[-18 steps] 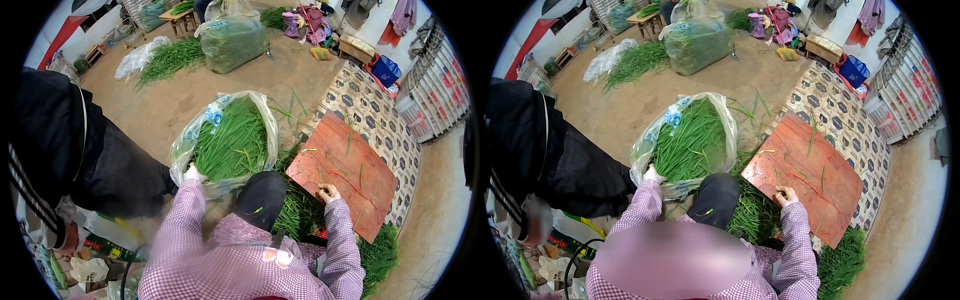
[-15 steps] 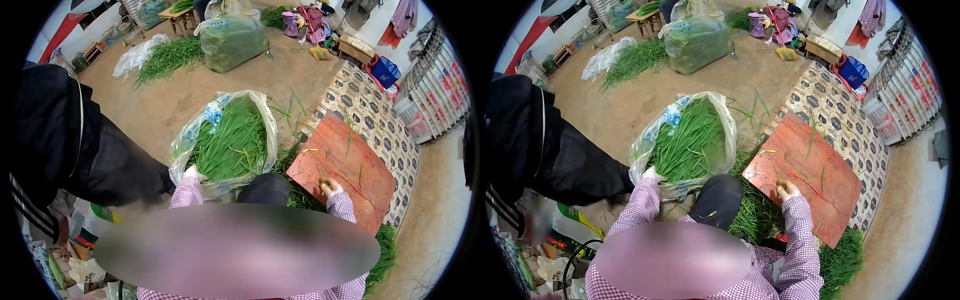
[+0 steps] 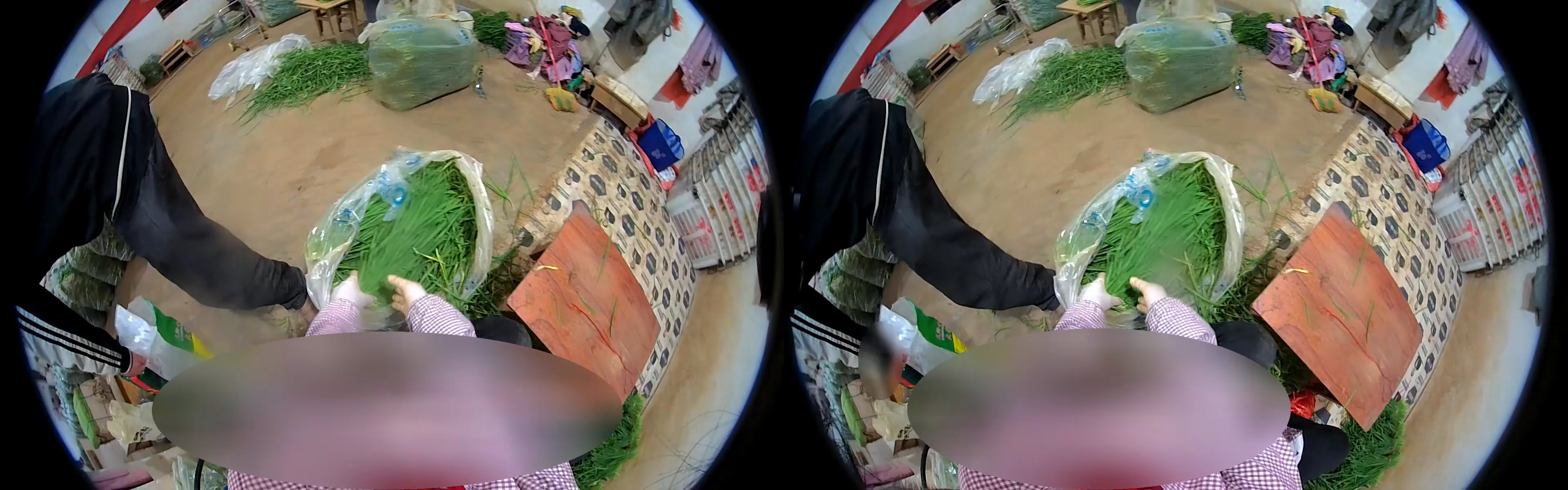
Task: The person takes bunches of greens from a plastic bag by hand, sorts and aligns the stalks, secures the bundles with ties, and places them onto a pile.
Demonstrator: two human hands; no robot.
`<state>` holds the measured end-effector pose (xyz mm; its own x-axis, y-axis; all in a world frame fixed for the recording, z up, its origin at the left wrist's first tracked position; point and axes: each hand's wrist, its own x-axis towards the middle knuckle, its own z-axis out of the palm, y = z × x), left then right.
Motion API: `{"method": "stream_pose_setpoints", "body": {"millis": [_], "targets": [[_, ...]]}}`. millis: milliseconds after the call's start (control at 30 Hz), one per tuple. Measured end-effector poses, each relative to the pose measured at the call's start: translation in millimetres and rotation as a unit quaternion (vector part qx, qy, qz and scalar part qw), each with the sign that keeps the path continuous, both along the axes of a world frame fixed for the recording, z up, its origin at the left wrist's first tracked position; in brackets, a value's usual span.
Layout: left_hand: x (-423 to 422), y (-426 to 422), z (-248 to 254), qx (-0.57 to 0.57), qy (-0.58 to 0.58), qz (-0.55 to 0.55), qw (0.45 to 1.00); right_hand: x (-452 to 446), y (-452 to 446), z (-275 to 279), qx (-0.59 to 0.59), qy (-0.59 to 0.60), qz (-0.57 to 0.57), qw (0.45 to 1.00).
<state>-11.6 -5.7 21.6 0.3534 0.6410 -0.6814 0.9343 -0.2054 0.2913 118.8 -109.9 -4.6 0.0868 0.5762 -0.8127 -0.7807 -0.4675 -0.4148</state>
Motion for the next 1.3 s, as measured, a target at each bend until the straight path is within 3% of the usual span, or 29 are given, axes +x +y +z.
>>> {"method": "stream_pose_setpoints", "body": {"millis": [33, 100, 133, 233, 267, 300, 367, 400, 433, 467, 533, 567, 600, 667, 700, 767, 833, 967, 1067, 1100, 1133, 1167, 1200, 1267, 1300], "targets": [[-1.9, -7.1, -6.3, 0.037, -0.052, 0.013, 0.998, -8.4, 3.6, -7.9, -0.037, 0.006, -0.007, 0.999], [-2.4, -12.6, -26.0, 0.087, -0.032, 0.010, 0.996, -16.9, 4.7, -19.0, -0.053, 0.000, -0.017, 0.998], [4.2, -17.5, -24.7, 0.087, 0.020, -0.009, 0.996, -17.5, 2.3, -24.4, -0.068, -0.012, -0.034, 0.997], [14.1, -44.7, -26.2, 0.072, -0.014, -0.054, 0.996, -18.2, 1.7, -23.6, -0.059, 0.005, -0.042, 0.997], [15.6, -57.6, -41.8, 0.122, -0.029, -0.087, 0.988, -28.1, -2.0, -31.8, -0.031, -0.142, -0.103, 0.984], [18.2, -68.4, -55.6, 0.173, -0.044, -0.120, 0.977, -26.7, -5.9, -50.5, -0.050, -0.146, -0.120, 0.981], [32.9, -90.3, -39.1, 0.122, -0.033, -0.162, 0.979, -6.4, -12.5, -19.7, -0.208, -0.089, -0.104, 0.968], [42.7, -96.7, -29.7, 0.137, -0.060, -0.170, 0.974, 10.6, -15.9, -16.4, -0.192, -0.072, -0.081, 0.975], [46.5, -99.9, -20.3, 0.154, -0.083, -0.180, 0.968, 19.6, -19.5, -30.5, -0.104, 0.003, -0.080, 0.991], [48.4, -101.3, -10.8, 0.134, -0.082, -0.198, 0.968, 24.2, -27.0, -44.8, -0.093, 0.008, -0.090, 0.992], [54.2, -98.0, 3.4, 0.114, -0.079, -0.223, 0.965, 32.1, -31.4, -7.5, -0.082, -0.010, -0.097, 0.992], [56.4, -93.8, 12.3, 0.097, -0.075, -0.249, 0.961, 34.9, -38.0, -31.8, -0.086, -0.011, -0.098, 0.991], [57.6, -82.5, 25.6, 0.010, -0.097, -0.204, 0.974, 37.6, -43.7, -70.8, -0.053, 0.004, -0.123, 0.991], [50.9, -63.0, 29.6, -0.090, -0.185, -0.102, 0.973, 44.9, -44.9, -67.4, -0.061, 0.077, -0.133, 0.986], [51.6, -49.6, 46.1, -0.166, -0.215, -0.037, 0.962, 44.8, -37.6, -27.1, -0.074, 0.125, -0.155, 0.977], [47.0, -28.8, 29.0, -0.199, -0.304, 0.065, 0.929, 45.1, -35.9, -30.6, -0.010, 0.151, -0.172, 0.973], [41.1, -11.8, 19.2, -0.159, -0.421, 0.142, 0.882, 42.7, -35.6, 12.9, 0.044, 0.185, -0.197, 0.962], [41.4, 6.8, 12.0, -0.137, -0.381, 0.095, 0.909, 45.2, -41.6, 27.6, 0.113, 0.220, -0.208, 0.947], [54.9, -5.5, 32.6, -0.222, -0.312, -0.003, 0.924, 45.3, -49.5, 32.7, 0.175, 0.244, -0.197, 0.933], [57.3, -20.6, 51.3, -0.180, -0.312, 0.026, 0.932, 42.5, -50.1, 38.3, 0.147, 0.131, -0.145, 0.970], [57.9, -24.3, 56.9, -0.243, -0.352, 0.011, 0.904, 39.2, -51.6, 43.8, 0.114, 0.016, -0.092, 0.989], [58.3, -27.0, 61.5, -0.305, -0.389, -0.004, 0.869, 34.9, -56.2, 44.1, 0.199, -0.121, -0.026, 0.972], [58.6, -31.0, 65.5, -0.323, -0.421, -0.007, 0.848, 22.5, -55.4, 44.3, 0.222, -0.211, -0.044, 0.951], [53.6, -44.4, 84.7, -0.289, -0.477, -0.002, 0.830, 14.5, -56.0, 59.8, 0.248, -0.301, -0.066, 0.919], [51.3, -49.6, 82.8, -0.284, -0.518, 0.008, 0.807, 16.9, -60.3, 88.4, 0.208, -0.394, 0.039, 0.894]]}}
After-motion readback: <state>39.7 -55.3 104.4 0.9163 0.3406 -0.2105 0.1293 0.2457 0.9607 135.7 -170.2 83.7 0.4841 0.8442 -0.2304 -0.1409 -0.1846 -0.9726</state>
